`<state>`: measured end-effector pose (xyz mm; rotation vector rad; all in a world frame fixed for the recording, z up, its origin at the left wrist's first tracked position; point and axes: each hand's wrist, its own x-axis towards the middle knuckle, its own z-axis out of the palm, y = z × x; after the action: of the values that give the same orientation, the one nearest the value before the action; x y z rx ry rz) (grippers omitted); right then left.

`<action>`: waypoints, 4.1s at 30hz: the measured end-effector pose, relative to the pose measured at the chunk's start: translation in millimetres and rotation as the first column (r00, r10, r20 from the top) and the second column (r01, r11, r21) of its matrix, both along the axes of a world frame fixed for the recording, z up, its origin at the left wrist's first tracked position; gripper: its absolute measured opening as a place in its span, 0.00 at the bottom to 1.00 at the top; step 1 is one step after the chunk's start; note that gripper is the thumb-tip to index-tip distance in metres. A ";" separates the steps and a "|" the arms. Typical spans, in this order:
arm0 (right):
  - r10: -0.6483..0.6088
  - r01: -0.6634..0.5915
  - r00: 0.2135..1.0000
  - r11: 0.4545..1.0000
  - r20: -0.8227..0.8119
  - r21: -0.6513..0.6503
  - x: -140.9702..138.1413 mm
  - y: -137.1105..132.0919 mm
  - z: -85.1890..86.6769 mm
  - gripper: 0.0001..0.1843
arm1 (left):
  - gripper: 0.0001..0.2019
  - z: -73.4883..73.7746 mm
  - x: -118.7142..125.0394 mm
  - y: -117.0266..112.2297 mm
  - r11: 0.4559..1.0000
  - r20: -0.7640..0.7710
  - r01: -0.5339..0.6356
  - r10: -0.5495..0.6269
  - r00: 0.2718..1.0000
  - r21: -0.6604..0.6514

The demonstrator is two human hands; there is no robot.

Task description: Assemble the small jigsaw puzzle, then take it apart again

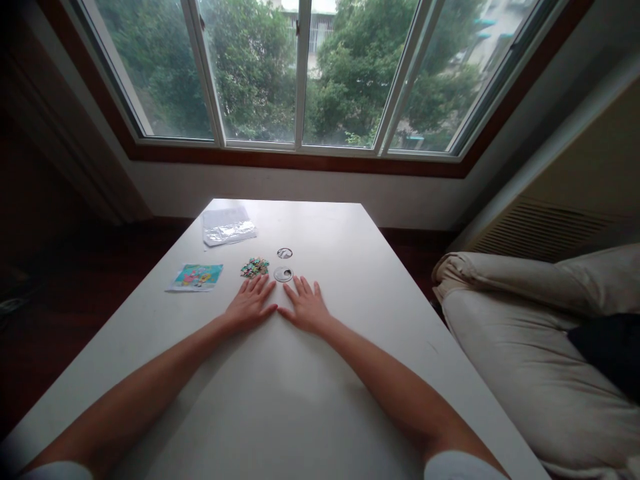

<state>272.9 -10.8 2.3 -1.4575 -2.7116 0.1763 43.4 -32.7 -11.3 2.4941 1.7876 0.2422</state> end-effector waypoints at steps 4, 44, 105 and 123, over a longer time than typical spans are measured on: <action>0.045 -0.044 0.999 0.999 0.014 -0.019 5.4 4.1 2.5 0.46 | 0.40 3.9 -3.9 0.3 0.999 0.009 0.043 -0.043 0.999 -0.015; 0.032 -0.032 0.999 0.999 -0.020 0.002 13.0 2.9 -0.1 0.46 | 0.37 11.0 -11.5 0.9 0.985 0.025 0.170 -0.169 0.985 -0.018; -0.007 0.007 1.000 1.000 -0.012 -0.019 14.2 7.7 -3.8 0.47 | 0.34 7.6 -1.7 -2.9 0.988 -0.003 0.121 -0.121 0.993 0.100; -0.005 0.005 1.000 1.000 -0.007 0.005 12.0 7.9 -1.7 0.46 | 0.36 3.5 2.3 3.1 0.988 0.015 0.138 -0.139 0.990 0.072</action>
<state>284.9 -2.8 0.6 -1.4600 -2.7003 0.1737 45.7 -29.6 -7.9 2.6404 1.6165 0.3271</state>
